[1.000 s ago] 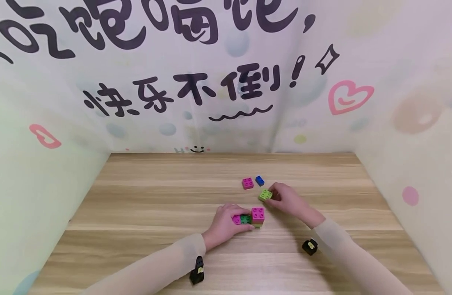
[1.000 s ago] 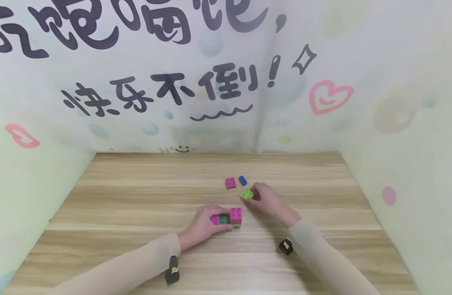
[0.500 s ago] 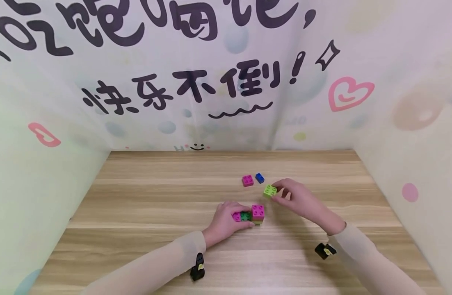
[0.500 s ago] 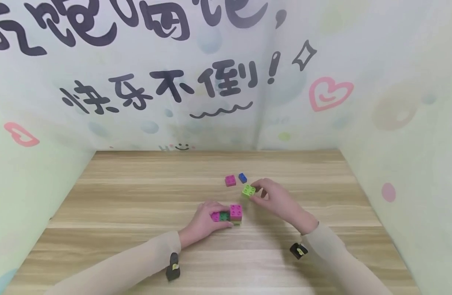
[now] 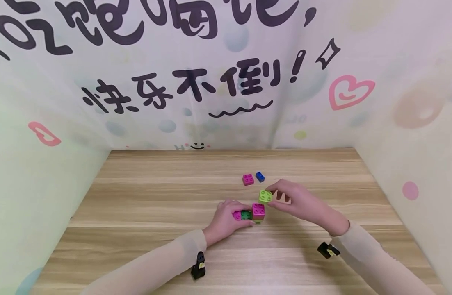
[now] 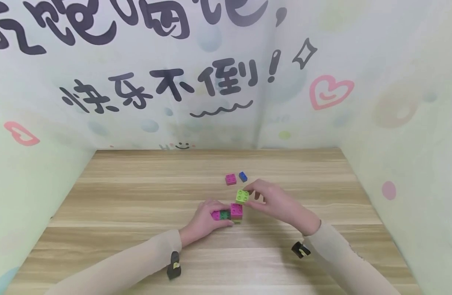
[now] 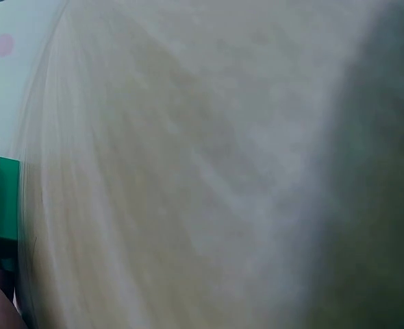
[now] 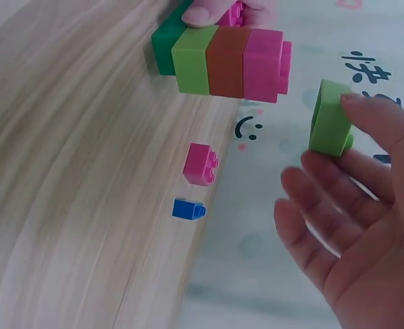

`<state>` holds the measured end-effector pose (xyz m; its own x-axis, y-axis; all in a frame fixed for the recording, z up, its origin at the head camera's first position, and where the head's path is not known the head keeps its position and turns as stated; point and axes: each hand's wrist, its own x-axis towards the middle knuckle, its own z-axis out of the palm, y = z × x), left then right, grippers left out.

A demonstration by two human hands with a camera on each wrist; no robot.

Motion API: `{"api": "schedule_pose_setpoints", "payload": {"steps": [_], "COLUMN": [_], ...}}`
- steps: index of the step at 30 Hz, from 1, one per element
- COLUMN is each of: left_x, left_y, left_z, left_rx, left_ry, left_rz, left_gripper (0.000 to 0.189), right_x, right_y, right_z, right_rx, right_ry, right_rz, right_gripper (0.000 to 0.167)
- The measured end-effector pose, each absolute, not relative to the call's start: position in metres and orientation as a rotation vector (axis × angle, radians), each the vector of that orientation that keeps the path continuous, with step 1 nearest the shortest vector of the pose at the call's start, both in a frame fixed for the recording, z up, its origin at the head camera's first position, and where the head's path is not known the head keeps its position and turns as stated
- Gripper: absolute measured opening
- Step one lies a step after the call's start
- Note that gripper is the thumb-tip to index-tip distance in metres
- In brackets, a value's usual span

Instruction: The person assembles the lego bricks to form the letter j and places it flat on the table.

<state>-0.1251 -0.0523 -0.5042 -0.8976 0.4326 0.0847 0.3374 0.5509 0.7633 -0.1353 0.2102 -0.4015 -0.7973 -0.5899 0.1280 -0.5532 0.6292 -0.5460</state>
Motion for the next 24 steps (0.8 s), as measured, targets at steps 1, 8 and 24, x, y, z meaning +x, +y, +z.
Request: {"api": "schedule_pose_setpoints", "payload": {"steps": [1,8,24], "left_x": [-0.125,-0.127,-0.126], "left_y": [-0.052,-0.052,-0.052], "left_z": [-0.504,-0.503,-0.507], "left_rx": [0.666,0.671,0.688], "left_ry": [2.666,2.663,2.679], "left_rz": [1.277,1.278,1.285], "left_gripper": [0.047,0.048,0.045], "right_x": [-0.135,-0.134,-0.129], "right_y": [0.209,0.205,0.200], "right_z": [-0.401,-0.406,-0.413], "right_rx": [-0.990,-1.042,-1.036], "right_ry": [2.766,2.725,2.675], "right_rz": [-0.897,-0.904,-0.911], "right_gripper": [0.031,0.032,0.032]}}
